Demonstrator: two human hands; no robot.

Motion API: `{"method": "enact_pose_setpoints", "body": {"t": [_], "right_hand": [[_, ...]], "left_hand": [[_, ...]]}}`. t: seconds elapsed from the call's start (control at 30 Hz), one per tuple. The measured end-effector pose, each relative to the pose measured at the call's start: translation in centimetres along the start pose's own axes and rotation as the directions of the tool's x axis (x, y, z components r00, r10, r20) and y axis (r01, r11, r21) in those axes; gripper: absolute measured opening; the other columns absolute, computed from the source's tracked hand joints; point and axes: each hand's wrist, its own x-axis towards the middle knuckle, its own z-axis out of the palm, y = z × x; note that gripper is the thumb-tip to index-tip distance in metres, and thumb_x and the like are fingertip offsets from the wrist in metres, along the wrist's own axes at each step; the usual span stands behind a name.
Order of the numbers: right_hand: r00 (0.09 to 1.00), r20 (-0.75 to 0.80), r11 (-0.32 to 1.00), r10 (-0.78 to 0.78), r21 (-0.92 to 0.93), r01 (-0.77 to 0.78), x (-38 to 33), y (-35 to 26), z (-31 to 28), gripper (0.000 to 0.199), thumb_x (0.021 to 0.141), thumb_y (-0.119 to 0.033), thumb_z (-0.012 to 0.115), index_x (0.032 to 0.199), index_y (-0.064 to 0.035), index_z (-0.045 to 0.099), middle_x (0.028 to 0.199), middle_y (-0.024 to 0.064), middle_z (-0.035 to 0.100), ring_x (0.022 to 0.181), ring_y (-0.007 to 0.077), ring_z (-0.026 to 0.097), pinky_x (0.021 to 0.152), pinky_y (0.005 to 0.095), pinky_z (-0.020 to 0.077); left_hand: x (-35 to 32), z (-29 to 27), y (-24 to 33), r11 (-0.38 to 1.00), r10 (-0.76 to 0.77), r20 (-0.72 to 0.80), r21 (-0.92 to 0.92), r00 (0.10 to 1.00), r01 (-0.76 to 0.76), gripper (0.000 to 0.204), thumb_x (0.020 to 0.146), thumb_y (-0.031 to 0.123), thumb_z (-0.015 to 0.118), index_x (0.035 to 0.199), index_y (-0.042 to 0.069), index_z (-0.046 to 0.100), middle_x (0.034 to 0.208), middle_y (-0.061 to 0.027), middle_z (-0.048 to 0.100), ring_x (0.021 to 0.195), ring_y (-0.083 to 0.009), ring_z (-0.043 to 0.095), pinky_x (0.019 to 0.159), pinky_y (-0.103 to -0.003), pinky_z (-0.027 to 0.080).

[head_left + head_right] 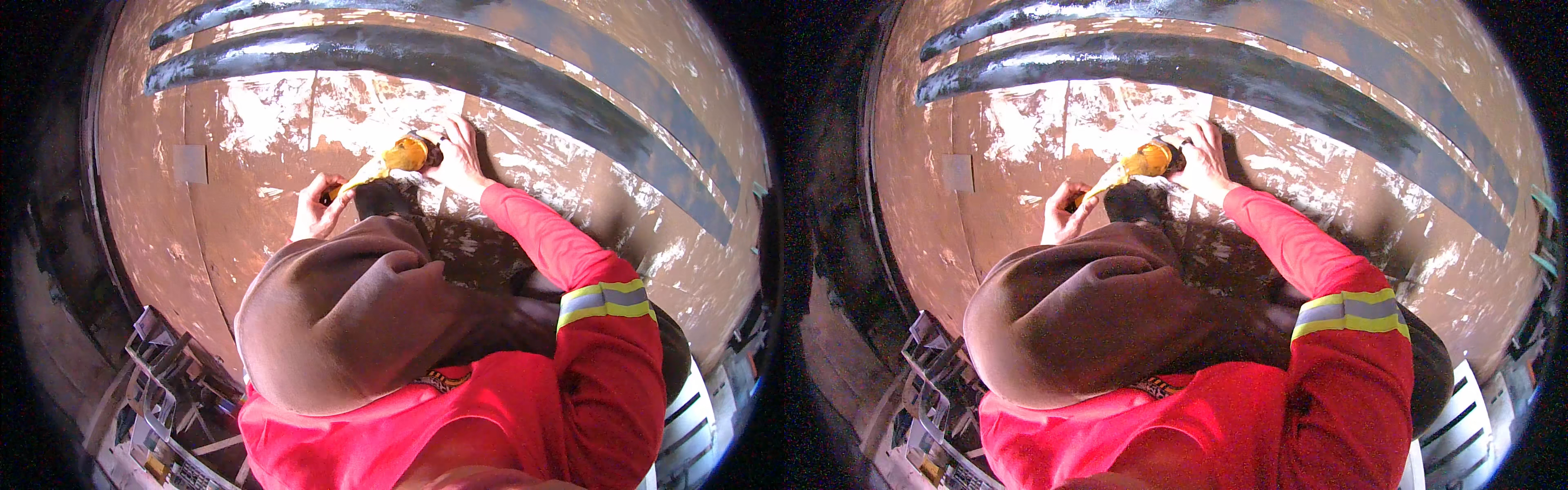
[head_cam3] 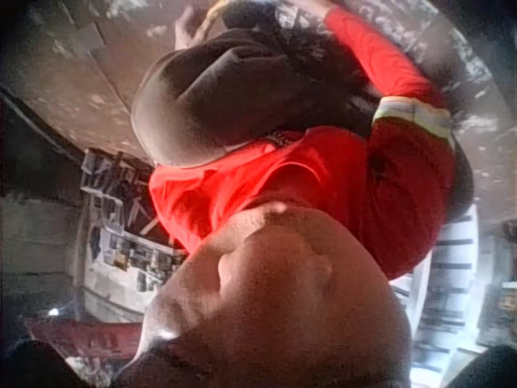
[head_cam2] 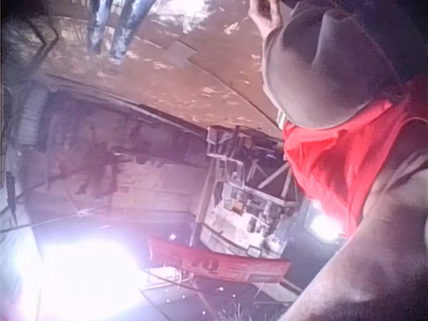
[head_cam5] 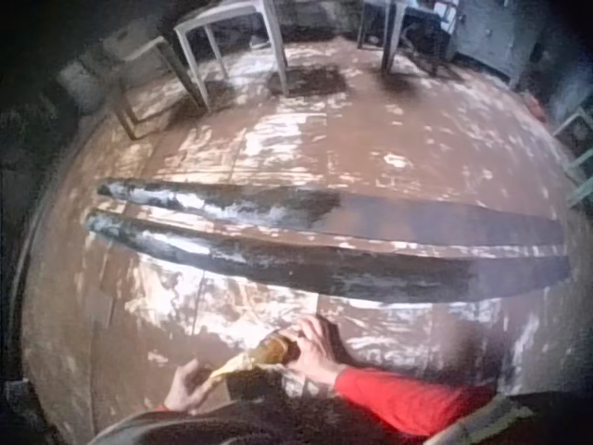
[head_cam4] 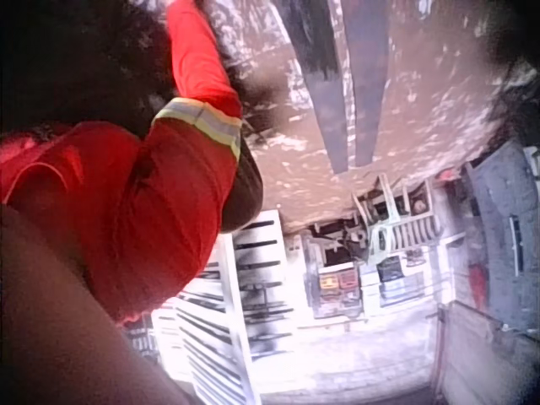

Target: The person paints a long, dark strip on a wooden surface using a brush and a small container of dark paint. They repeatedly dip the brush into the container and apply the paint in long strokes along the strip.

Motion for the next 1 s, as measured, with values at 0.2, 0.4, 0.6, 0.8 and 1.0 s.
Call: {"method": "enact_pose_setpoints", "body": {"t": [0.2,0.4,0.6,0.8,1.0], "right_hand": [[0.998,-0.012,0.998,-0.06,0.023,0.061,0.3,0.2,0.2,0.067,0.051,-0.026,0.084,0.113,-0.015,0.061,0.128,0.0141,0.043,0.129,0.0338,0.029,0.108,0.0479,0.0234],[0.999,0.015,0.999,-0.033,-0.018,0.033,0.1,0.3,0.0,0.07,0.051,-0.025,0.084,0.115,-0.015,0.059,0.129,0.013,0.043,0.129,0.0335,0.029,0.108,0.0481,0.0232],[0.996,-0.03,0.996,-0.088,0.028,0.089,0.3,0.0,-0.2,0.071,0.05,-0.024,0.084,0.116,-0.0152,0.058,0.13,0.0127,0.042,0.129,0.0331,0.029,0.108,0.048,0.0227],[0.999,0.016,0.999,-0.051,0.014,0.051,0.3,-0.2,-0.4,0.072,0.051,-0.023,0.084,0.117,-0.0153,0.058,0.131,0.0129,0.041,0.13,0.0333,0.028,0.109,0.0471,0.0231],[0.996,0.086,1.0,-0.015,-0.013,0.016,0.2,-0.1,-1.3,0.074,0.052,-0.022,0.085,0.119,-0.0128,0.057,0.134,0.0148,0.038,0.13,0.0327,0.028,0.109,0.047,0.023]], "left_hand": [[-0.4,1.2,-0.7,0.953,-0.078,-0.027,-0.297,0.997,0.067,0.013,0.088,0.012,0.063,0.096,0.001,0.061,0.074,0.0002,0.057,0.07,-0.0064,0.049,0.065,-0.024,0.041],[0.3,1.5,-2.8,0.844,-0.081,0.128,-0.518,0.988,0.136,0.015,0.091,0.013,0.057,0.102,0.003,0.059,0.074,-0.0003,0.057,0.069,-0.0067,0.048,0.067,-0.022,0.039],[-0.6,2.6,0.7,0.891,-0.136,0.104,-0.422,0.985,0.168,0.021,0.089,0.017,0.061,0.104,0.003,0.055,0.074,0.0021,0.054,0.066,-0.0056,0.045,0.061,-0.021,0.036],[0.2,3.3,-1.8,0.854,-0.107,0.163,-0.49,0.981,0.174,0.013,0.092,0.016,0.059,0.097,0.004,0.057,0.07,0.0043,0.051,0.063,-0.004,0.042,0.057,-0.02,0.033],[0.1,3.0,-1.3,0.835,-0.129,0.169,-0.513,0.977,0.2,0.011,0.092,0.014,0.058,0.094,0.004,0.056,0.068,0.0047,0.049,0.061,-0.0039,0.039,0.056,-0.021,0.032]]}}
